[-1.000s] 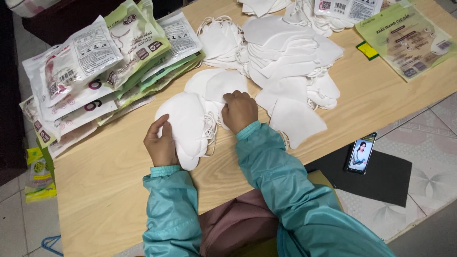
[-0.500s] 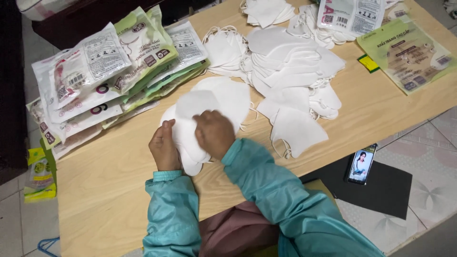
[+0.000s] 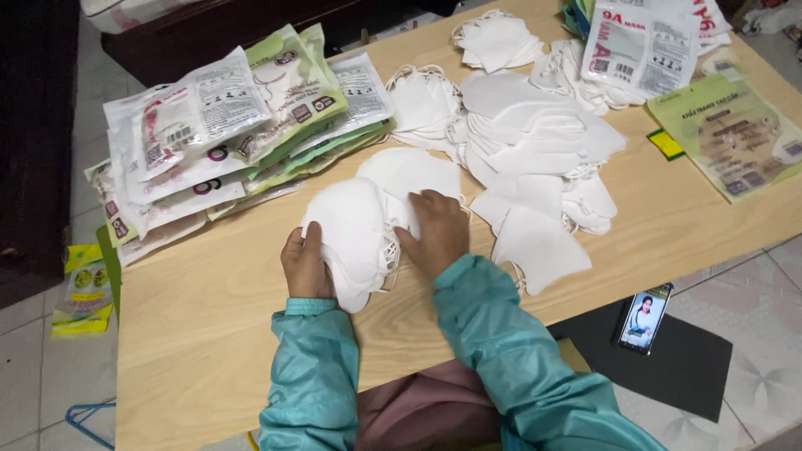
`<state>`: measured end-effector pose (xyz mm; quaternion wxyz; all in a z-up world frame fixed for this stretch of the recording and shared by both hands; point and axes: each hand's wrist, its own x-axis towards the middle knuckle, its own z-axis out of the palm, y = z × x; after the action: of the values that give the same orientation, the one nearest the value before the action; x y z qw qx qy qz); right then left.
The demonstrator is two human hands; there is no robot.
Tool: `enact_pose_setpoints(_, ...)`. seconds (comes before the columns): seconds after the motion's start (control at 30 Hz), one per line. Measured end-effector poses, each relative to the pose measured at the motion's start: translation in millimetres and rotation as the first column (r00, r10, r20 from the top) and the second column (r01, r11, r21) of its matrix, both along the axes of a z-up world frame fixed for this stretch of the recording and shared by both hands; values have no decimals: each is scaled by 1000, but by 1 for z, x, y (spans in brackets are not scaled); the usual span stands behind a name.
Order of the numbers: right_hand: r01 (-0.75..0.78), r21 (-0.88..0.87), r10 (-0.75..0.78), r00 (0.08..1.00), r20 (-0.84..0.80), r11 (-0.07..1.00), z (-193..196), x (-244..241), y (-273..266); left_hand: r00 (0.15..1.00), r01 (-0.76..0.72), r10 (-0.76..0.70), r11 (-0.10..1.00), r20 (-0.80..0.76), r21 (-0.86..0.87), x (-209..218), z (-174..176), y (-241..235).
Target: Folding individual white face masks and stacking them neatly on a wooden table.
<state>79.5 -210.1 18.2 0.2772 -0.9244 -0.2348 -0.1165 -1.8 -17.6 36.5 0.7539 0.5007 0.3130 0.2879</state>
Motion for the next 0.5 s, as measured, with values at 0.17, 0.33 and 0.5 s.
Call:
enact_pose_setpoints(0.17,14,-94,-24,994,-109,995,-27,11,-8,999,-19,19,1000,33,9,2,-16,10)
enact_pose_setpoints(0.33,108,86,-101,992,-80,990,-49,19,-20,1000,-25,24,996,7,89,-3,-6,7)
enact_pose_setpoints(0.5,67,594,-148,985,88,802,-30,17,-25,999,35,-31,983,-27,180,1,-11,11)
